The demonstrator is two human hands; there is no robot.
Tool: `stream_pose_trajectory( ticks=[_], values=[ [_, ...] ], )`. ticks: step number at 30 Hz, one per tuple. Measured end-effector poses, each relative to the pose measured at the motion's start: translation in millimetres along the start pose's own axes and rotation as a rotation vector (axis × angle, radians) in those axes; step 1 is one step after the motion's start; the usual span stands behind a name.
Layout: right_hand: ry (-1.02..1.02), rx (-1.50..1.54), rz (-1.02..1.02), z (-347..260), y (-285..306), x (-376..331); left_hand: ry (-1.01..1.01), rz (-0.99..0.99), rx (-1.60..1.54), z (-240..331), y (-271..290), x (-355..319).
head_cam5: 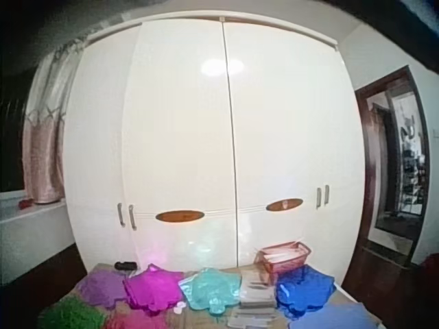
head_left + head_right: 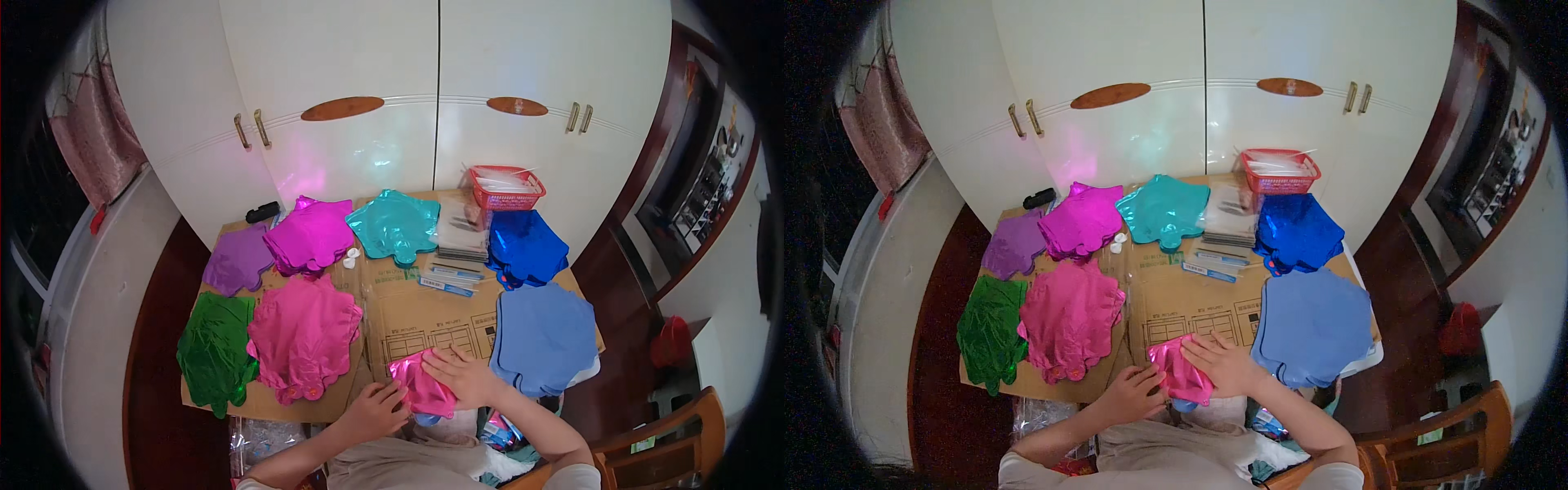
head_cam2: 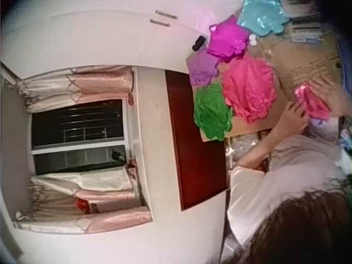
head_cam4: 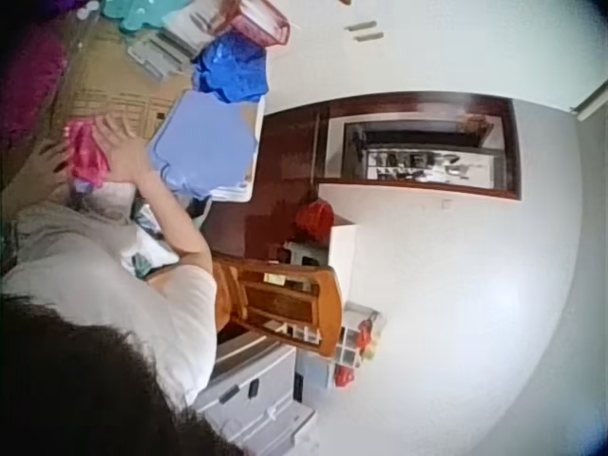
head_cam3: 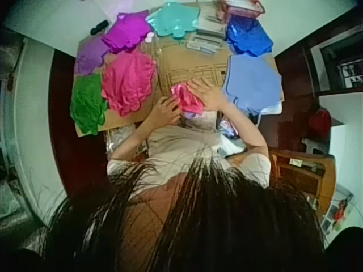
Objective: Fold and organize colorful plastic bags on a table.
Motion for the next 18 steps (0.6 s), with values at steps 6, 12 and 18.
stream_pose_trajectory(
  ticks=[6, 12, 18],
  values=[
    [0.086, -0.149, -0.056, -32.3, -13.0, -15.1, -0.052, 0.137, -0.026, 11.6, 12.6, -16.4],
    [0.088, 0.115, 0.282, -40.4, 11.5, -25.7, 0.053, 0.206, -0.376, -2.6, 30.7, -18.2],
    [-0.436, 0.748, 0.541, 5.4, 15.4, -28.3, 0.837, -0.071, -0.965, -76.7, -5.3, -7.8]
  ],
)
Point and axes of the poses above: each hand's wrist, its own x-axis towards the middle knuckle, its own y-axis out of the back of the hand, z = x × y, the point moved 10 cm from there along x, towards the middle knuckle, and after that the axes turned 15 degrees about y, right-handed, at the moved point
